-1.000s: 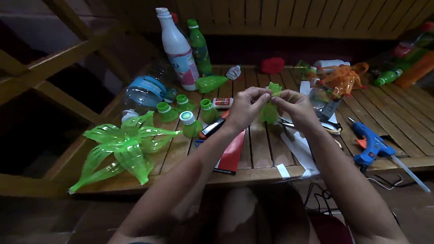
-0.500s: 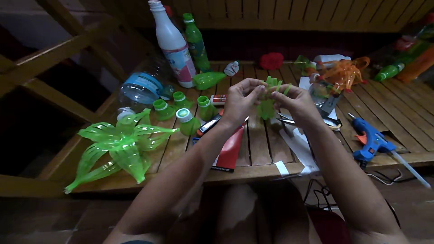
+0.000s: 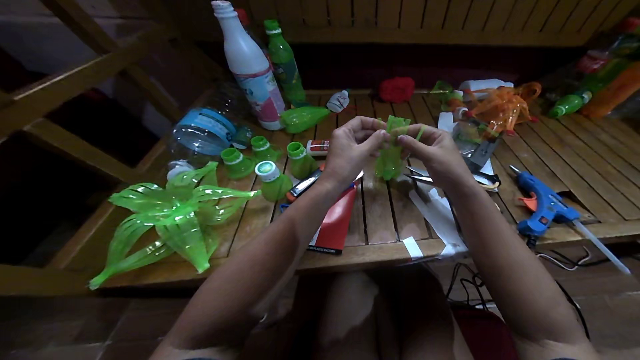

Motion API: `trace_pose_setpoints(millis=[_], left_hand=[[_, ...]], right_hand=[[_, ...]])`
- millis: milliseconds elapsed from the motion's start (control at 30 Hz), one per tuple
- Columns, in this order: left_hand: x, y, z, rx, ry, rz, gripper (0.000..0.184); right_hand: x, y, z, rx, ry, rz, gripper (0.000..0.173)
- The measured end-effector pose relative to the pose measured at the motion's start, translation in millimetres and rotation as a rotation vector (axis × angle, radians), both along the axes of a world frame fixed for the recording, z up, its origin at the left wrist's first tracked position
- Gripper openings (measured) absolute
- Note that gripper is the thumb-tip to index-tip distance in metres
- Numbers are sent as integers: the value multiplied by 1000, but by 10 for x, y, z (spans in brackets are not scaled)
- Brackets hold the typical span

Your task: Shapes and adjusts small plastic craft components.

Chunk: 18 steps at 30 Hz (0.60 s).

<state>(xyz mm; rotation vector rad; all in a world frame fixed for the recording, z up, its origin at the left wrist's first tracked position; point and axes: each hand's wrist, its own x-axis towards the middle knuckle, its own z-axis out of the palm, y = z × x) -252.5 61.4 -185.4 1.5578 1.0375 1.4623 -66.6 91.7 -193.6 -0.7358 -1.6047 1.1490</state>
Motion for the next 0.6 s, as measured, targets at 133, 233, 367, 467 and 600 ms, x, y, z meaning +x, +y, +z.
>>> trace_pose_setpoints(millis=[133,233,367,467,600], left_hand=[[10,3,-10,-5,-16,0,18],[17,1,-9,-40,-14,-6,20],[29,-2,-17,-86,-53,-34,22],[37,-2,-15,-109,-78,-32,20],[27,0,-26,-85,-58,-49,28]], right_hand=[[-7,-5,-2,14,2,-4,13],[-13,-12,-5,30,-11,-12,13],[-23,-17,-17,22,-11,-11,15],[-30,-24,-16,37,-12,-15,17],[-42,-32,-23,78,-21,-48,19]])
